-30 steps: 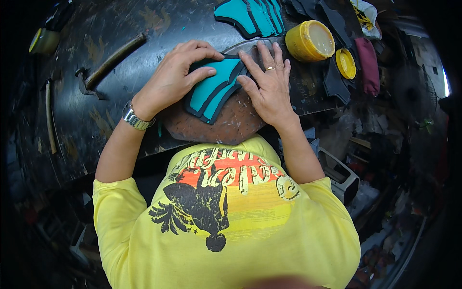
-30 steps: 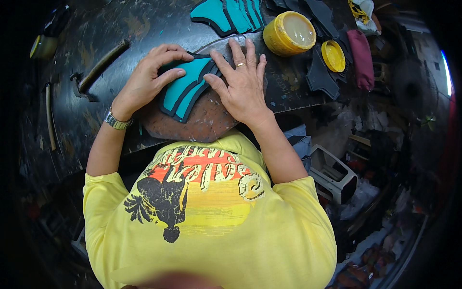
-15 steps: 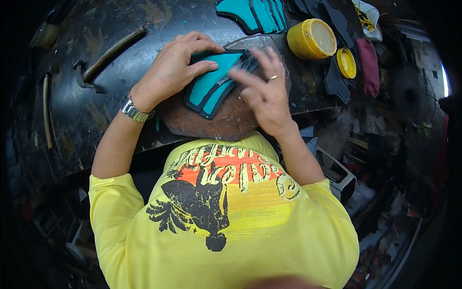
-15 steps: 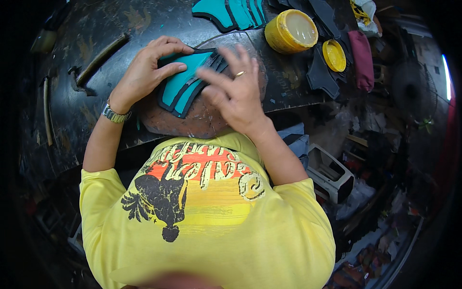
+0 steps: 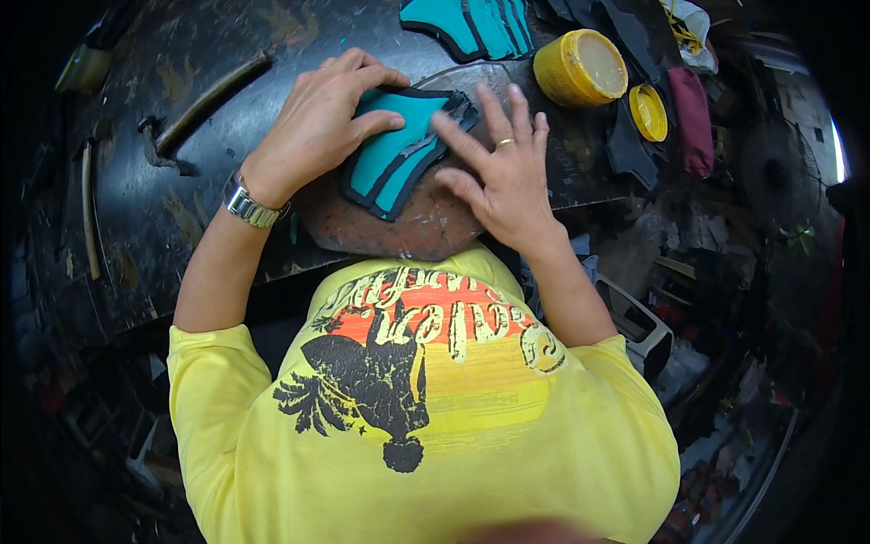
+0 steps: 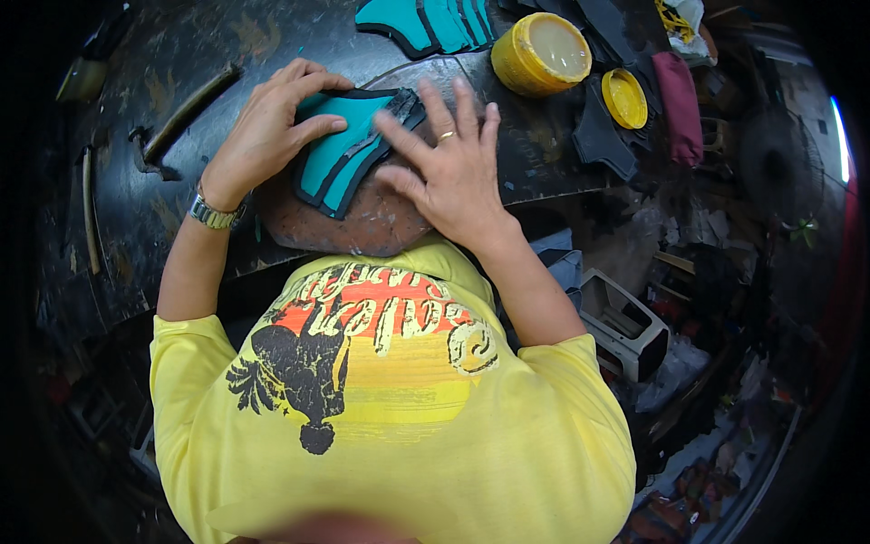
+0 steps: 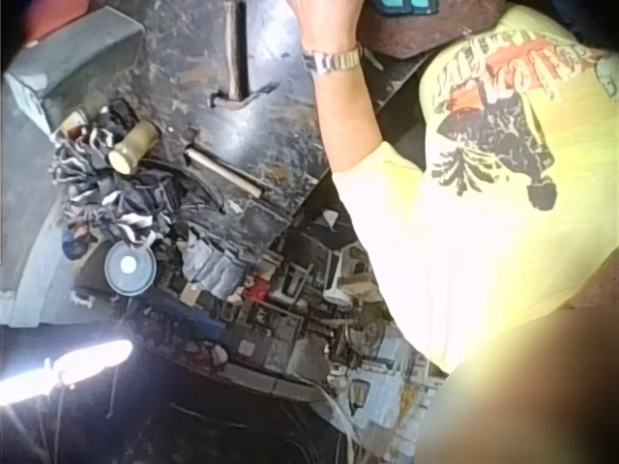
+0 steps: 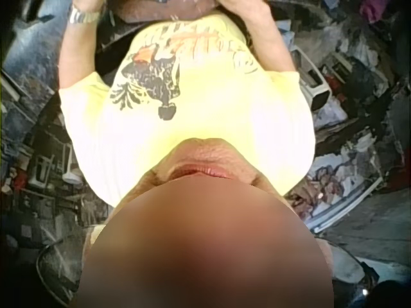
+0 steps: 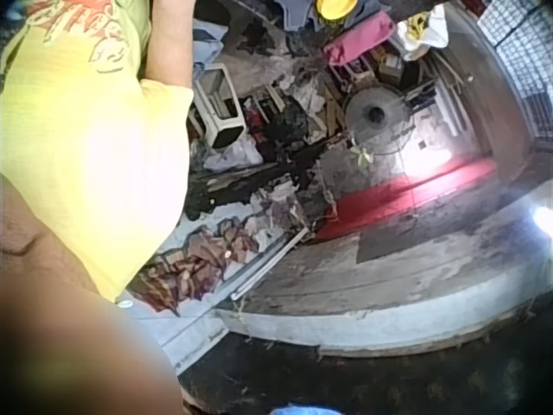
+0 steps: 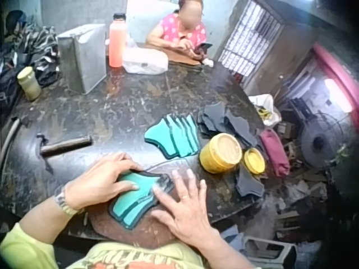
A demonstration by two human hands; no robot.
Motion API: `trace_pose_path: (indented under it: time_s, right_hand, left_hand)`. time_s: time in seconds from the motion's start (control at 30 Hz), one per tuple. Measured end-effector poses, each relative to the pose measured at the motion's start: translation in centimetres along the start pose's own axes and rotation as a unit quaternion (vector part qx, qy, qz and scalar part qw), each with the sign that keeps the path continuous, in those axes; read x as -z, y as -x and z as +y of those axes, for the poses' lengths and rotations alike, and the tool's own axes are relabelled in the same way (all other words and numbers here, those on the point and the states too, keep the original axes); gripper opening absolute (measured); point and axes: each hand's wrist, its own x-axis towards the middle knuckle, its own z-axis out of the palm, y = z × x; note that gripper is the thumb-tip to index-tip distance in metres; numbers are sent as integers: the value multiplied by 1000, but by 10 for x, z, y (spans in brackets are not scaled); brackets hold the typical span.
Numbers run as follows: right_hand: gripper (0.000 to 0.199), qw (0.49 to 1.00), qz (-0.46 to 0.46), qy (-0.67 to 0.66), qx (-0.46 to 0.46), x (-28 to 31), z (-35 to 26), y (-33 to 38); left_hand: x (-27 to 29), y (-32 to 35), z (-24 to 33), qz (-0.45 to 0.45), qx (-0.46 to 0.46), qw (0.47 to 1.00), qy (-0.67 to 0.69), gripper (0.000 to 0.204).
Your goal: The person assembles small black rubber pieces by hand, then uses a yellow container to apply a substance to the pieces. They handle teal rubber pieces and continue assembling them on a cluttered workbench.
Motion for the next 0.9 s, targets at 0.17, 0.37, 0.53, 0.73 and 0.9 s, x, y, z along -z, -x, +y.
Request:
trace_pose_path:
  time_s: [0.17, 0.37, 0.53, 0.73, 0.9]
  right_hand:
    - [38, 991, -9, -126, 46, 16, -2, 3]
    - [31, 914, 193, -349, -68, 36, 24, 0]
    - [30, 851, 222, -461, -119, 36, 35, 5]
    - [30, 866, 230, -431, -108, 29, 36, -2]
    - [25, 916, 227, -318, -88, 46, 45, -4]
  left_hand:
    - [7, -4, 6, 11, 9, 1000, -14, 36]
    - [26, -17, -9, -41, 124, 958, 254, 21]
    - [37, -48, -44, 67, 121, 917, 373, 24]
    - [-15, -106, -78, 155, 143, 930, 301, 21]
    - [-38, -124, -88, 163, 200, 955, 148, 19]
